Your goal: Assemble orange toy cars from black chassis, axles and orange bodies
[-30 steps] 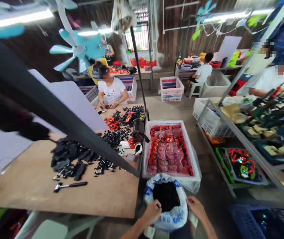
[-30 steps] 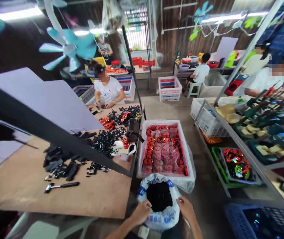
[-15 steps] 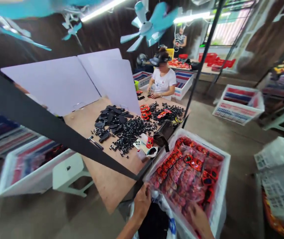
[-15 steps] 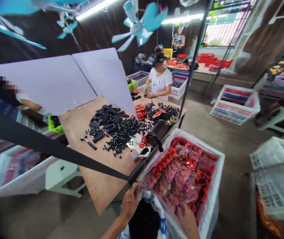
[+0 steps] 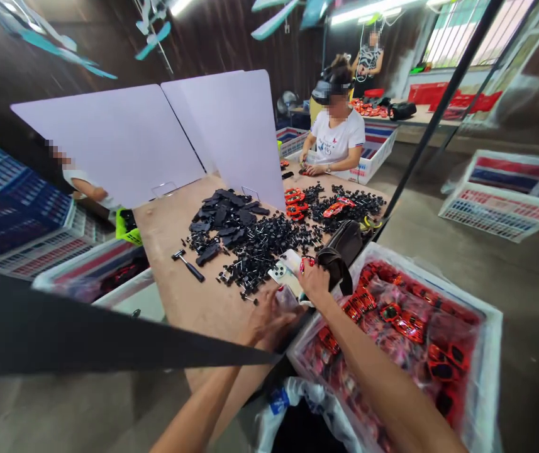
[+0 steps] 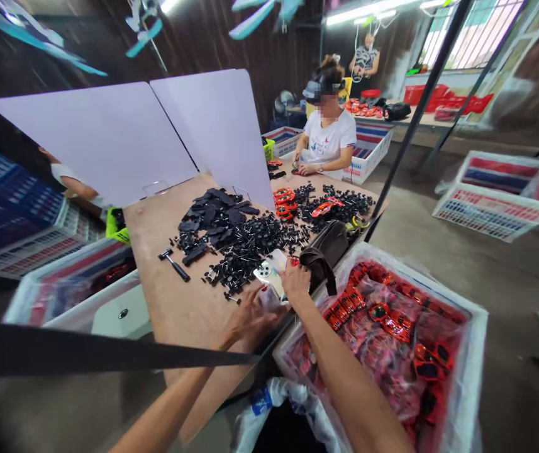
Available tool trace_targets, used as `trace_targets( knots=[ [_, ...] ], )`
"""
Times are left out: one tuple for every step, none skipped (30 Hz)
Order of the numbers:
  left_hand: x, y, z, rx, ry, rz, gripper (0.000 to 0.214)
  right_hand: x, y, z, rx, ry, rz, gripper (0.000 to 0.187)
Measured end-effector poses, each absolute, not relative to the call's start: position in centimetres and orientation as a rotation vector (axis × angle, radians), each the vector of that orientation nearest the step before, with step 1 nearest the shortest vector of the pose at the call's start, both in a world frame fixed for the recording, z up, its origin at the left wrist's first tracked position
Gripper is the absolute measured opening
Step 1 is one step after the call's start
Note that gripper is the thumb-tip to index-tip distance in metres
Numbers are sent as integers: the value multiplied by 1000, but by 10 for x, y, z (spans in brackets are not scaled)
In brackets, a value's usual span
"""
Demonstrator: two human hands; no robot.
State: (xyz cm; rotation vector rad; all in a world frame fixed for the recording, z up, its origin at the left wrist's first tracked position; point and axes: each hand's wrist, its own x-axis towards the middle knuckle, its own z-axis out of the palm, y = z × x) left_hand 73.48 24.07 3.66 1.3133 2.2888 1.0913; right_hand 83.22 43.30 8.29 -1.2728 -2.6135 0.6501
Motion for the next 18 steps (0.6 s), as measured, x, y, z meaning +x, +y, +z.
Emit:
trace_targets(
  knots=[
    [737,249,32,1342,2274,1053,83,822,438,78,-1281,-2644,632,46],
    [740,255,27,1344,2282,1017,85,815,443,73,-1283,-2673,621,48],
    [744,258,23,1323,2314,994,82,811,447,69,-1278,-2700,614,48],
    [748,260,20,1292,2362,989,77,810,452,65,-1267,-2725,610,47],
    [751,261,17,1260,2417,999,73,811,456,63,-1249,-2747,607,45],
    [754,261,15,1229,2472,1021,71,812,460,61,-1230,-2768,602,43],
    [756,261,12,1207,2522,1051,70,813,464,61,-1208,-2786,597,42],
    [758,262,10,1199,2559,1084,69,814,467,61,-1189,-2802,591,43],
    [758,264,8,1206,2581,1115,69,815,470,62,-1172,-2816,587,44],
    [758,267,5,1221,2592,1143,69,816,471,63,-1157,-2828,584,45],
    [758,270,3,1232,2599,1167,69,818,472,64,-1139,-2838,585,45],
    [757,275,1,1239,2592,1185,69,821,472,64,-1119,-2847,588,46],
    [755,280,0,1240,2572,1201,70,824,472,64,-1092,-2855,596,46],
    [753,286,-1,1238,2538,1215,70,830,472,64,-1059,-2861,609,46],
    [750,293,-1,1239,2490,1232,70,837,472,63,-1019,-2866,628,47],
    [747,300,-1,1245,2433,1253,70,846,472,63,-975,-2868,653,49],
    [743,307,0,1252,2372,1283,71,856,472,61,-928,-2866,684,50],
    [739,314,0,1257,2314,1318,71,867,473,60,-880,-2863,718,52]
  ],
)
